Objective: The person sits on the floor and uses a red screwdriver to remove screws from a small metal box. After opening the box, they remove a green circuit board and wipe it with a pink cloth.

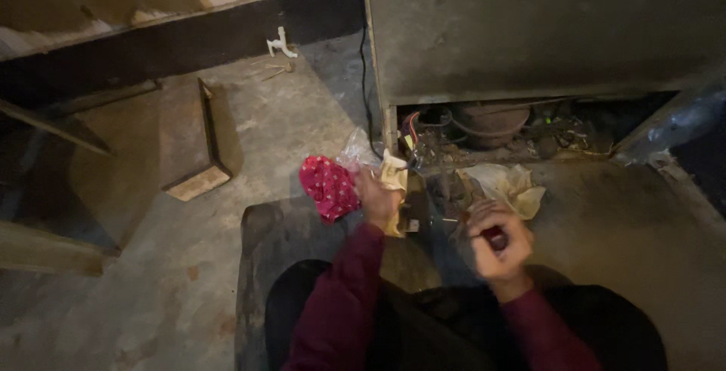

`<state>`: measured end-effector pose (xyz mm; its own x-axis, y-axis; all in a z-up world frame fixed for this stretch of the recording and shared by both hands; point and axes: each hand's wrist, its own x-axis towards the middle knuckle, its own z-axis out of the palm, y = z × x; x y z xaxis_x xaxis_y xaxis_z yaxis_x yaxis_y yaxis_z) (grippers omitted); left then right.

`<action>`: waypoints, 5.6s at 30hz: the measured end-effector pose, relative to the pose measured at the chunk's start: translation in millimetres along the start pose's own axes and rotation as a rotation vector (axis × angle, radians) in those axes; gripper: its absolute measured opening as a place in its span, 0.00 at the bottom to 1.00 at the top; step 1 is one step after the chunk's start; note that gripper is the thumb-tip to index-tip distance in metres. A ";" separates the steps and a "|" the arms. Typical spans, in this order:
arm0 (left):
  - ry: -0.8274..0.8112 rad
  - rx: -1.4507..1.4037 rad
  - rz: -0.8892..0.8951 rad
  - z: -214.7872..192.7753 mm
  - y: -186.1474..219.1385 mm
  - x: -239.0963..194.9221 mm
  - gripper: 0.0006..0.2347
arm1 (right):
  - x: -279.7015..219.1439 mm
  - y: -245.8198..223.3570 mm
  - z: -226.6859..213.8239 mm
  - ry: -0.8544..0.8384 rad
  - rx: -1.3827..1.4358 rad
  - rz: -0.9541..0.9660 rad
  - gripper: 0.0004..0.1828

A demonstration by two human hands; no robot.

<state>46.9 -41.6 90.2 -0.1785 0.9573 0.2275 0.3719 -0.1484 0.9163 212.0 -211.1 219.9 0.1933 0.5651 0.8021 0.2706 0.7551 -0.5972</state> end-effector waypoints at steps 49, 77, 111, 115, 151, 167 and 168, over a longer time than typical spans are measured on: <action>-0.372 -0.339 -0.361 21.5 -62.8 -8.2 0.23 | 28.9 128.0 45.9 -0.901 -0.891 0.633 0.32; 0.241 0.302 0.077 8.2 -56.0 -1.3 0.12 | -5.8 137.4 17.6 -0.449 -0.369 0.882 0.35; 0.032 -0.534 -0.355 -25.3 -143.6 75.6 0.11 | -26.6 88.1 -25.3 -0.241 -0.763 0.314 0.26; -0.057 -0.515 -0.160 -21.8 -126.8 69.6 0.12 | -42.5 100.0 -10.4 -0.212 -0.626 0.851 0.23; -0.538 -0.350 -0.137 -17.5 -43.1 14.0 0.13 | -44.1 71.0 -1.4 -0.063 -0.428 0.624 0.10; -0.371 0.145 0.176 -42.7 -15.1 29.4 0.19 | -59.4 57.5 20.3 -0.416 -0.200 0.344 0.09; -0.340 0.147 0.185 -41.9 -12.1 28.9 0.17 | -57.0 57.1 18.9 -0.412 -0.221 0.353 0.09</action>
<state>-0.9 -22.5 99.6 0.2052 0.9490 0.2393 0.5001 -0.3119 0.8079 198.6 -193.9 140.0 -0.0627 0.8859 0.4596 0.4556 0.4351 -0.7766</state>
